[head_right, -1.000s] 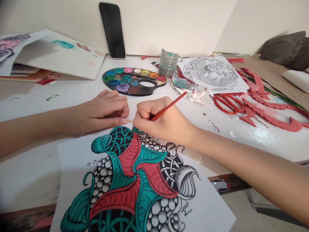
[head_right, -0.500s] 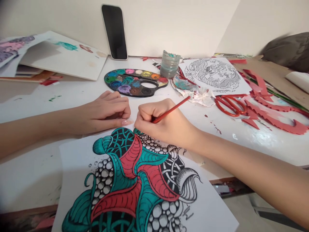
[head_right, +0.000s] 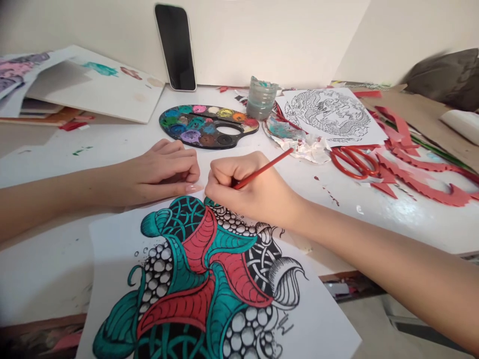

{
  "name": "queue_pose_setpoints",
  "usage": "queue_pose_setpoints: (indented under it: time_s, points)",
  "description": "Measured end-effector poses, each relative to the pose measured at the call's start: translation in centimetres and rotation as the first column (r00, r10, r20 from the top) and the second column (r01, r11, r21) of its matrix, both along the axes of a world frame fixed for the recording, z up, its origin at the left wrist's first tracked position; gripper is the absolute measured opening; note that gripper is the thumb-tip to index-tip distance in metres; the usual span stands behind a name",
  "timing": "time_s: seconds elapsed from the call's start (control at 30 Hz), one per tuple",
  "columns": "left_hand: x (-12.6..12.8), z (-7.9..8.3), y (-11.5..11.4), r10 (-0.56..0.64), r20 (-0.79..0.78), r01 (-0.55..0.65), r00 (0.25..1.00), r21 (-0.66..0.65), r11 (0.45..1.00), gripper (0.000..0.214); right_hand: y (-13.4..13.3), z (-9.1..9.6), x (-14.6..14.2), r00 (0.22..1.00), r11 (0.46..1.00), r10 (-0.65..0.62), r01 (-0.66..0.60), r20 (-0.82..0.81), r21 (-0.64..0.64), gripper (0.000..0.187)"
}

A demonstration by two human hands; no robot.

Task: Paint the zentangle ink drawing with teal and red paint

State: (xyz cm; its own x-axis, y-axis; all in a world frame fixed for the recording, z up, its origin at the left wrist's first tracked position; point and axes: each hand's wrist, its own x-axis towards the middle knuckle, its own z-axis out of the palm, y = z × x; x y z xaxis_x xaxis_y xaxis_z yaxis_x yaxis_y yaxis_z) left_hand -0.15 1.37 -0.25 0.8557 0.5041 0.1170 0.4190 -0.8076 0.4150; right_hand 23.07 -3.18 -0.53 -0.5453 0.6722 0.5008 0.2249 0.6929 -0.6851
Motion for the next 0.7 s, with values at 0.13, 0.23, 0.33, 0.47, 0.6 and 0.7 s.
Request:
queue_pose_setpoints:
  time_s: [0.13, 0.23, 0.33, 0.47, 0.6, 0.7]
  points:
    - [0.11, 0.16, -0.06, 0.001, -0.011, -0.001, 1.000, -0.008, 1.000, 0.029, 0.07, -0.09, 0.05, 1.000, 1.000, 0.012, -0.012, 0.016, 0.003, 0.048]
    - [0.14, 0.11, -0.02, 0.000, -0.007, 0.000, 1.000, 0.001, 1.000, 0.030, 0.08, -0.06, 0.05, 1.000, 1.000, 0.005, -0.005, -0.001, 0.007, 0.048]
    - [0.11, 0.01, 0.05, -0.004, -0.009, 0.004, 1.000, 0.014, 1.000, 0.030, 0.00, 0.01, 0.03, 1.000, 1.000, 0.018, -0.018, 0.010, 0.006, 0.048]
    - [0.02, -0.07, 0.07, -0.001, -0.011, 0.002, 1.000, 0.016, 1.000, 0.031, -0.02, -0.06, 0.02, 1.000, 1.000, 0.009, -0.010, 0.022, 0.010, 0.049]
    - [0.02, -0.09, 0.05, -0.003, -0.001, 0.003, 1.000, 0.020, 1.000, 0.031, 0.07, -0.13, 0.00, 1.000, 1.000, 0.016, -0.016, 0.019, 0.003, 0.048]
    - [0.09, -0.08, 0.05, 0.000, 0.001, 0.000, 1.000, 0.027, 1.000, 0.030, 0.08, -0.02, -0.03, 1.000, 1.000, -0.007, 0.007, 0.024, 0.015, 0.049]
